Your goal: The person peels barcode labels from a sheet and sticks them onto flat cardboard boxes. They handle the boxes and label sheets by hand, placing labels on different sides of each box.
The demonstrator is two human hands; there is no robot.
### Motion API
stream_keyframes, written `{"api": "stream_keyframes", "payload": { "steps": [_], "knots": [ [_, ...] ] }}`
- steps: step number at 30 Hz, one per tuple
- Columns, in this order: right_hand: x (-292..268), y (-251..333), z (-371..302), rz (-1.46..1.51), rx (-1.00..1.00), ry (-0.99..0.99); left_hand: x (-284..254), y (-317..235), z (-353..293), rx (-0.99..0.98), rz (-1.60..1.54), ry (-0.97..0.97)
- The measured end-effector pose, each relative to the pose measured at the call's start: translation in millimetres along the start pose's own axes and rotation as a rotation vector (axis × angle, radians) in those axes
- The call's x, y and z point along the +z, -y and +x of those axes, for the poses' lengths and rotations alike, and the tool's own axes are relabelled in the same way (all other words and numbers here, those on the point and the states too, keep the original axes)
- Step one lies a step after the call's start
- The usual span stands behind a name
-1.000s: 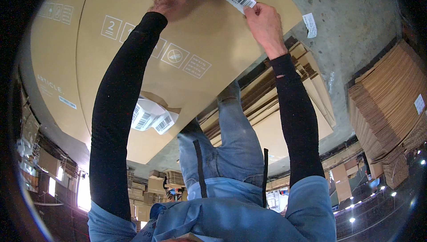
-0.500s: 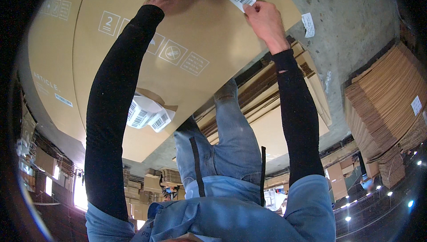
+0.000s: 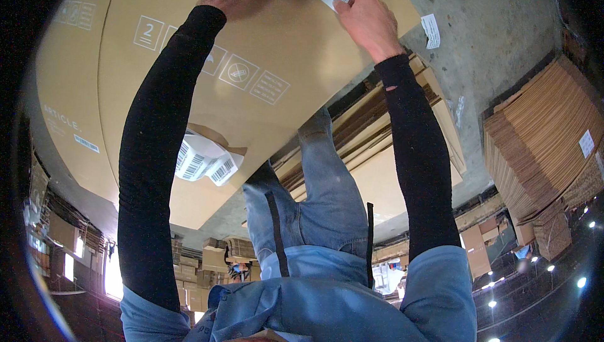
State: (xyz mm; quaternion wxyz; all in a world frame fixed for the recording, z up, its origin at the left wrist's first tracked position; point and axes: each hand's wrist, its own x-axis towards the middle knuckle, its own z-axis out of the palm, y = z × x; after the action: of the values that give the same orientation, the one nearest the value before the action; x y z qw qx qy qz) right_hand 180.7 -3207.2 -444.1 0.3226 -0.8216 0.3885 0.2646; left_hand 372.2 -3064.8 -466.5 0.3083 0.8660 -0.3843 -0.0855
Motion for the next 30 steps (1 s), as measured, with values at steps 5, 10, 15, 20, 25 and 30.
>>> {"api": "stream_keyframes", "payload": {
  "steps": [5,10,15,20,25,30],
  "knots": [
    [-9,-12,-3,-0.116,0.076,0.051,-4,-1,2,-0.053,0.014,0.078],
    [-1,-49,-8,0.102,0.164,0.01,8,-7,-19,0.291,0.147,-0.04],
    [11,-72,-6,0.468,0.098,0.02,47,-43,-75,0.496,0.364,0.311],
    [13,-86,-12,0.815,0.162,-0.072,77,-89,-110,0.518,0.412,0.457],
    [16,-94,-13,1.168,0.273,-0.225,75,-79,-104,0.677,0.308,0.453],
    [23,-99,-14,1.208,0.245,-0.242,44,-22,-70,0.53,0.293,0.278]
  ]
}}
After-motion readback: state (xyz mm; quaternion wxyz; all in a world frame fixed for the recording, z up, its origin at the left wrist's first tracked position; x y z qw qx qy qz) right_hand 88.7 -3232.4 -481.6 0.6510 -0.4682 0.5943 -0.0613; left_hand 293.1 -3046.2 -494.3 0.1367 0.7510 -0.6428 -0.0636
